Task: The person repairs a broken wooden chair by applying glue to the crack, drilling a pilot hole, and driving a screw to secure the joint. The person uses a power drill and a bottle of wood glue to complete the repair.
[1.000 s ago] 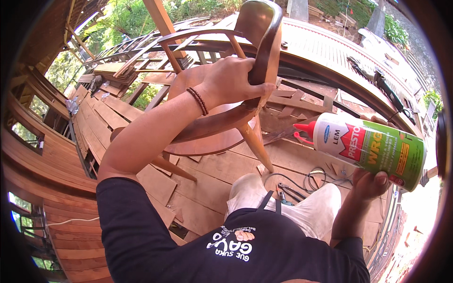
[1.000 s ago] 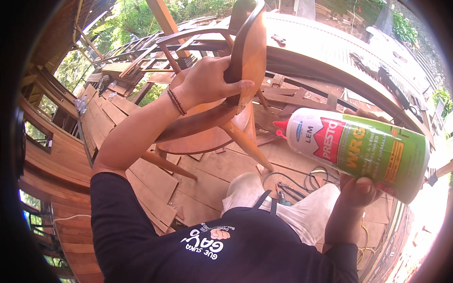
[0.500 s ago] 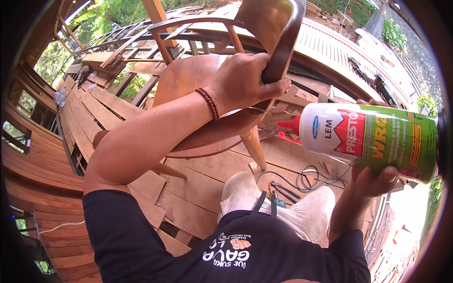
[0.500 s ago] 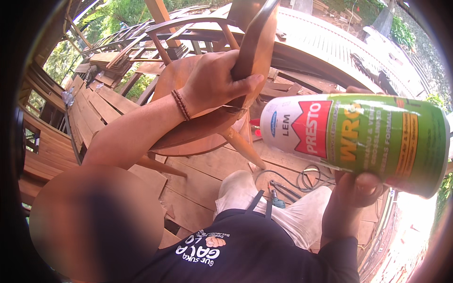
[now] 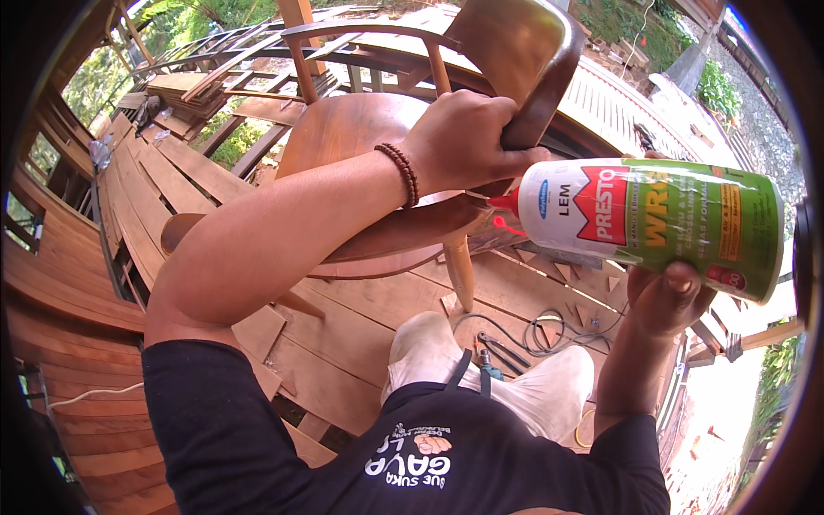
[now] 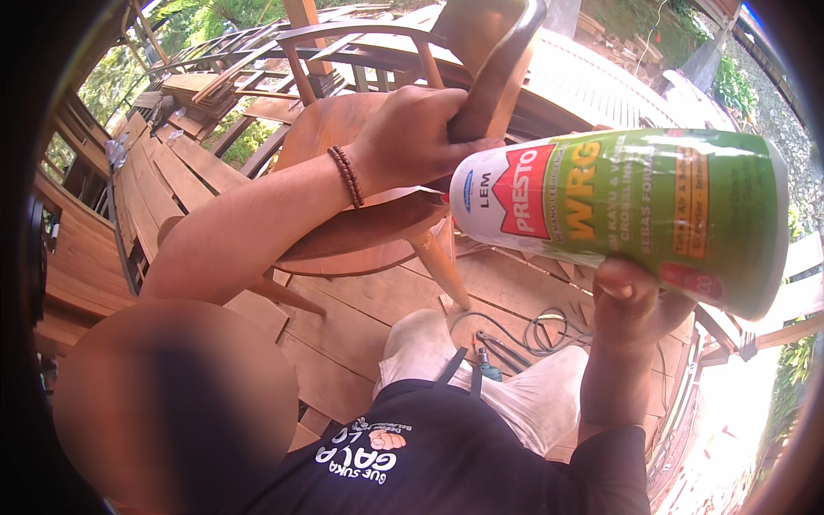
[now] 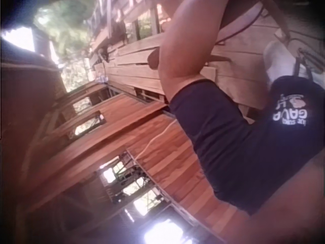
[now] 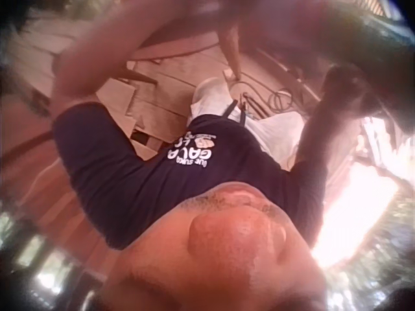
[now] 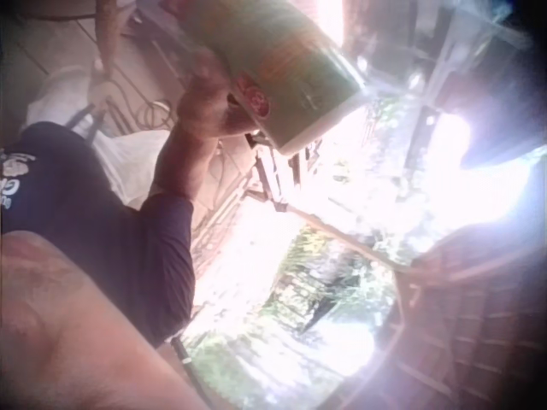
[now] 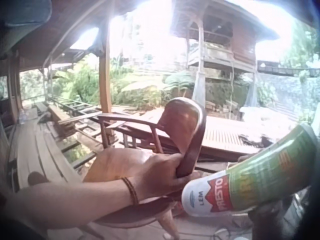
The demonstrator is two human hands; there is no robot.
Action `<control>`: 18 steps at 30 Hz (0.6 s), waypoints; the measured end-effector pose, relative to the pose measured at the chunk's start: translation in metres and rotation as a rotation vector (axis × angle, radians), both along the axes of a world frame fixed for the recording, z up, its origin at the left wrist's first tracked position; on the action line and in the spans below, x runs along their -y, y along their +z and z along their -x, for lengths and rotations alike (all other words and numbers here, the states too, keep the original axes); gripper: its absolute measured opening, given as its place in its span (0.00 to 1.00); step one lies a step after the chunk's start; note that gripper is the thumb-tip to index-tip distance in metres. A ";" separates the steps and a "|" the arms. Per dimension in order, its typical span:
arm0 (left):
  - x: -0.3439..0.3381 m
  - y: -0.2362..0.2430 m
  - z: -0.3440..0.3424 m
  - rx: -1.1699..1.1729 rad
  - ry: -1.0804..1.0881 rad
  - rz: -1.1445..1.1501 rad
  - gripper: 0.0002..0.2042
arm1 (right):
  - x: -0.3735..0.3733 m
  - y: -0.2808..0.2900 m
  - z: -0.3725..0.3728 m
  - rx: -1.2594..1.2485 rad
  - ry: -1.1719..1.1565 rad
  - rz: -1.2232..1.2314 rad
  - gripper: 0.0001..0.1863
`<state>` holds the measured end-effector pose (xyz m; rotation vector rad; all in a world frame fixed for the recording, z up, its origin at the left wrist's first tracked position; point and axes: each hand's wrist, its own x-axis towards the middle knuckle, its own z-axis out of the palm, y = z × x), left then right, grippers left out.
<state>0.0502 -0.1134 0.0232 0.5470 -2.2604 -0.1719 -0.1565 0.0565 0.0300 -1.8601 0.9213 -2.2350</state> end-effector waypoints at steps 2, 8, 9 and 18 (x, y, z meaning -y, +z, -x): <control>-0.001 0.002 0.000 0.004 0.004 -0.007 0.23 | 0.003 0.002 -0.004 -0.025 0.036 -0.009 0.50; 0.000 0.003 0.000 0.088 0.035 -0.085 0.27 | 0.007 0.005 -0.017 -0.071 0.084 -0.018 0.50; 0.000 0.003 0.000 0.092 0.028 -0.095 0.27 | 0.007 0.006 -0.018 -0.078 0.087 -0.023 0.50; -0.003 0.006 -0.003 0.108 0.000 -0.136 0.28 | 0.005 0.007 -0.027 -0.157 0.109 -0.097 0.52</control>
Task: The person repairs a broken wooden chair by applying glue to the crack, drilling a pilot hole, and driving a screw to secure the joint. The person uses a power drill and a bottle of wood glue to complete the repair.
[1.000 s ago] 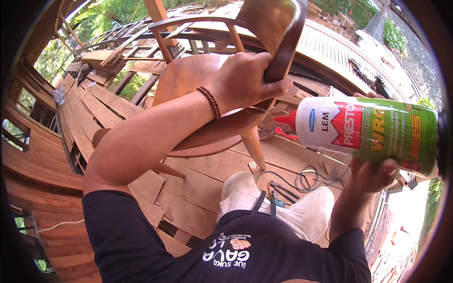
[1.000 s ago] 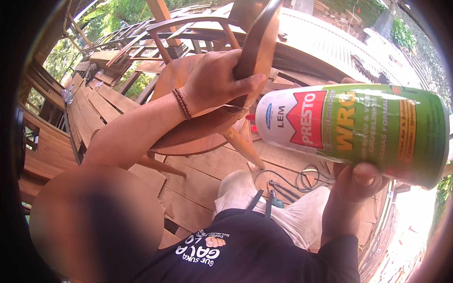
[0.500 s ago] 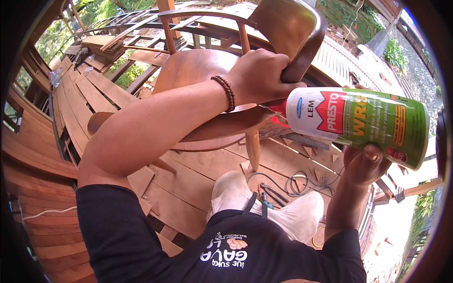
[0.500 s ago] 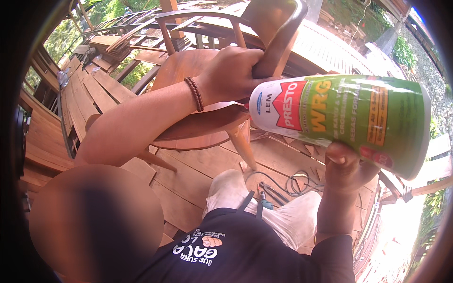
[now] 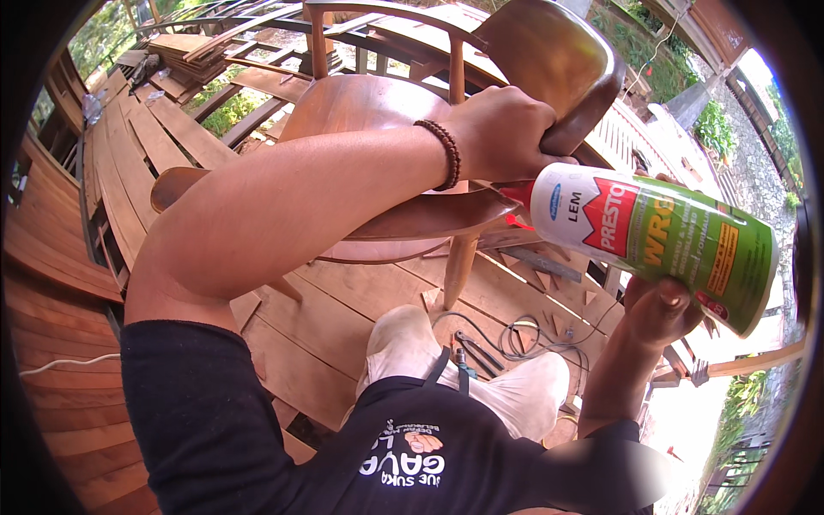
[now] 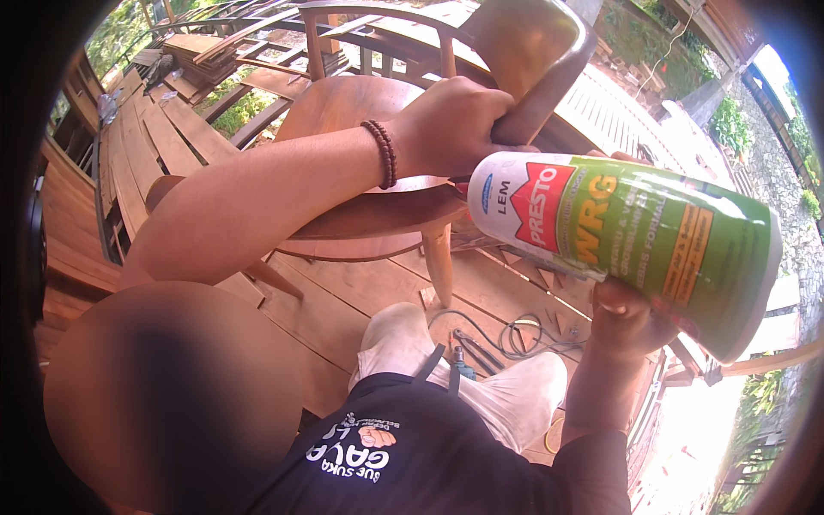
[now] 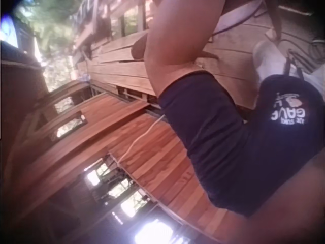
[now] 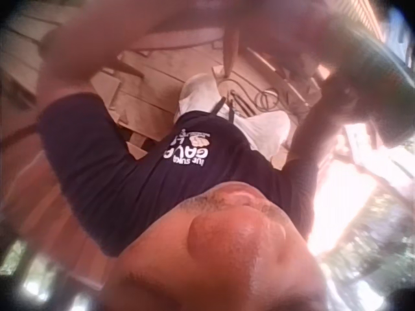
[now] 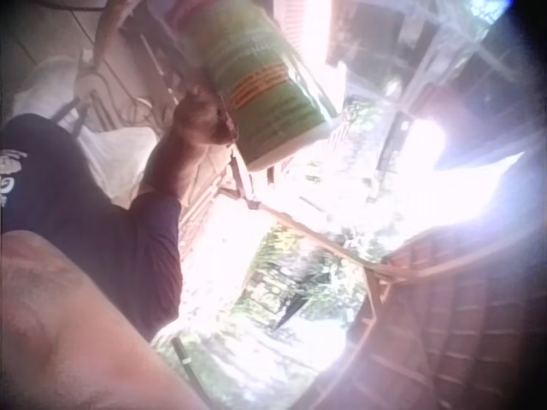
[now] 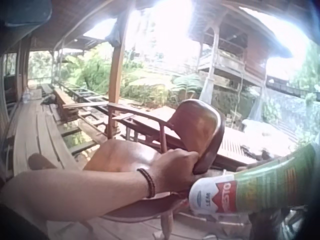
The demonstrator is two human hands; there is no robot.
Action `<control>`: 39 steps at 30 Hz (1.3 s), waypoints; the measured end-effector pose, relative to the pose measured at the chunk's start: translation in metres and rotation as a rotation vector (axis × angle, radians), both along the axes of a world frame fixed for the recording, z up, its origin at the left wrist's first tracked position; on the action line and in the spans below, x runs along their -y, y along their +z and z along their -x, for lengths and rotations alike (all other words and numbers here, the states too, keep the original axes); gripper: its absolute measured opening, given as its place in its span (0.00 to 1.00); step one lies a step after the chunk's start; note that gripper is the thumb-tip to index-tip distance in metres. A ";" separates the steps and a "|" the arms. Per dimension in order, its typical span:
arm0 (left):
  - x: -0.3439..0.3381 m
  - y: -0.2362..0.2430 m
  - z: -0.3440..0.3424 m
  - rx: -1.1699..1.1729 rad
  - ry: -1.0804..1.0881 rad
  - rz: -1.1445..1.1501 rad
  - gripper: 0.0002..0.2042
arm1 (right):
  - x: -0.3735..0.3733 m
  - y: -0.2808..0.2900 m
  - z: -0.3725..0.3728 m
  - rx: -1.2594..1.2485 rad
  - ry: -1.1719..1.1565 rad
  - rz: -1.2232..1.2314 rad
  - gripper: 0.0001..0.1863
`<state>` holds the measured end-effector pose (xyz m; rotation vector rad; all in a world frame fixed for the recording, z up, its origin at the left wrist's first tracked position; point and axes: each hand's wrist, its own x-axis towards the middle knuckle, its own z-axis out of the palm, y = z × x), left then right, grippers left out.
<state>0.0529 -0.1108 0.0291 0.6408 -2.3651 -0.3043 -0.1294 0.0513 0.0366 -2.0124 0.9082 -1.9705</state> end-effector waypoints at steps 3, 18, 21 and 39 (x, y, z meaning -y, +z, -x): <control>0.000 0.001 0.000 -0.009 -0.002 0.027 0.29 | -0.002 0.004 -0.008 0.000 -0.010 -0.021 0.54; 0.005 0.002 -0.001 -0.059 -0.017 0.054 0.30 | -0.003 0.009 -0.005 -0.218 -0.096 -0.024 0.55; 0.007 0.004 -0.001 -0.061 -0.024 0.067 0.30 | -0.003 0.011 -0.006 -0.240 -0.121 -0.008 0.54; 0.002 0.005 -0.001 -0.059 -0.001 0.061 0.28 | 0.006 -0.011 -0.051 0.205 0.174 0.235 0.51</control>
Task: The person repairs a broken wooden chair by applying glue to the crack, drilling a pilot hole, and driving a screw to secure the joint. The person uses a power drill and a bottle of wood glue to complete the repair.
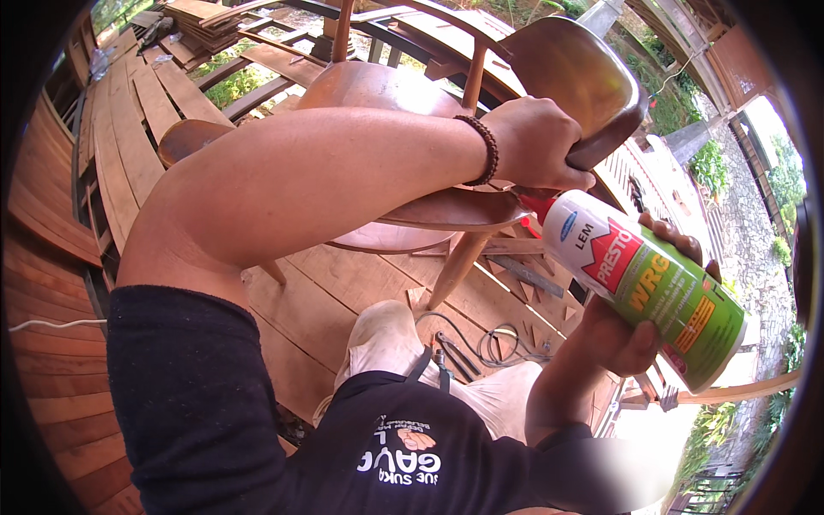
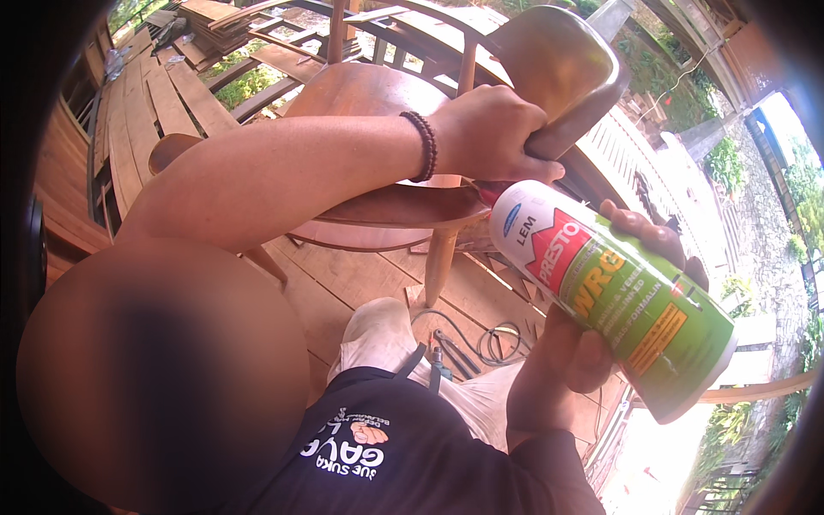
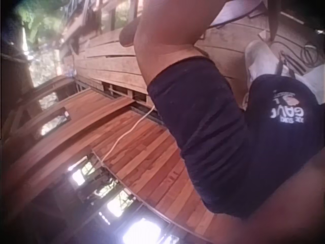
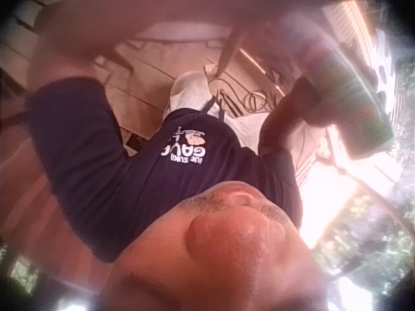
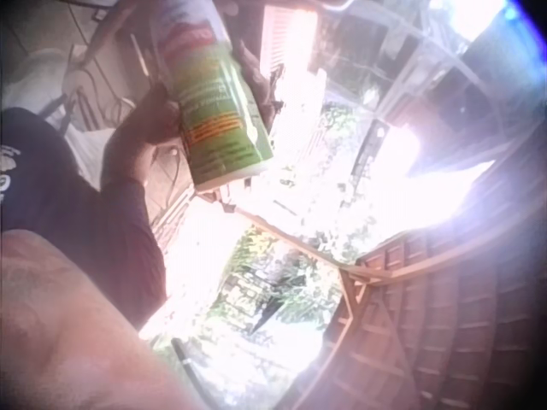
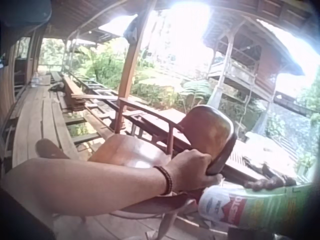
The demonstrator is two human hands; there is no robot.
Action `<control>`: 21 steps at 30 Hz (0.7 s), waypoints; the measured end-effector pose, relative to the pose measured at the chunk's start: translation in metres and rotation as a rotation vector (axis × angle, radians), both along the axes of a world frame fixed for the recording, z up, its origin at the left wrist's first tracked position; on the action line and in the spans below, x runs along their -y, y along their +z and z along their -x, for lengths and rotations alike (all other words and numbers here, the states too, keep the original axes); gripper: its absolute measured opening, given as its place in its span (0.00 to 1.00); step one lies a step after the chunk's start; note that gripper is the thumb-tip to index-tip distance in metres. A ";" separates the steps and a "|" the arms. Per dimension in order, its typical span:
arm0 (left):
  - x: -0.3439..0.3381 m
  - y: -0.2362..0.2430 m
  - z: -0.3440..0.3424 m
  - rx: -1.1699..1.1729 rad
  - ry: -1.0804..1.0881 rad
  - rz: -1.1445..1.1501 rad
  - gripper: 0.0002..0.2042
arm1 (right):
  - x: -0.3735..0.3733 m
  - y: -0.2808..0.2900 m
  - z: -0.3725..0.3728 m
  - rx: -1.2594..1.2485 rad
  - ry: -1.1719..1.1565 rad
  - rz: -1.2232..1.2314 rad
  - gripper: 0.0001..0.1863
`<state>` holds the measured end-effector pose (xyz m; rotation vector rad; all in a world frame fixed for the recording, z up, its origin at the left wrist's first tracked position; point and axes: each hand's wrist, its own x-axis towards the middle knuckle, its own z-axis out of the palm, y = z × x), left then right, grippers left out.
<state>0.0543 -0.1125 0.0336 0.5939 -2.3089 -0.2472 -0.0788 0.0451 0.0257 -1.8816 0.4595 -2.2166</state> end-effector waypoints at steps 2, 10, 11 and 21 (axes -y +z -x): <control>0.001 -0.001 -0.001 -0.006 0.001 0.005 0.28 | 0.007 0.000 -0.003 0.060 0.041 0.090 0.56; 0.007 0.006 -0.002 -0.031 -0.027 -0.010 0.28 | 0.019 0.009 0.004 0.032 -0.032 0.190 0.63; 0.007 0.007 -0.004 -0.029 -0.025 -0.008 0.28 | 0.021 0.009 0.005 0.006 -0.015 0.203 0.63; 0.013 0.015 -0.006 -0.019 -0.024 -0.041 0.27 | 0.031 0.021 0.004 -0.101 0.122 0.245 0.65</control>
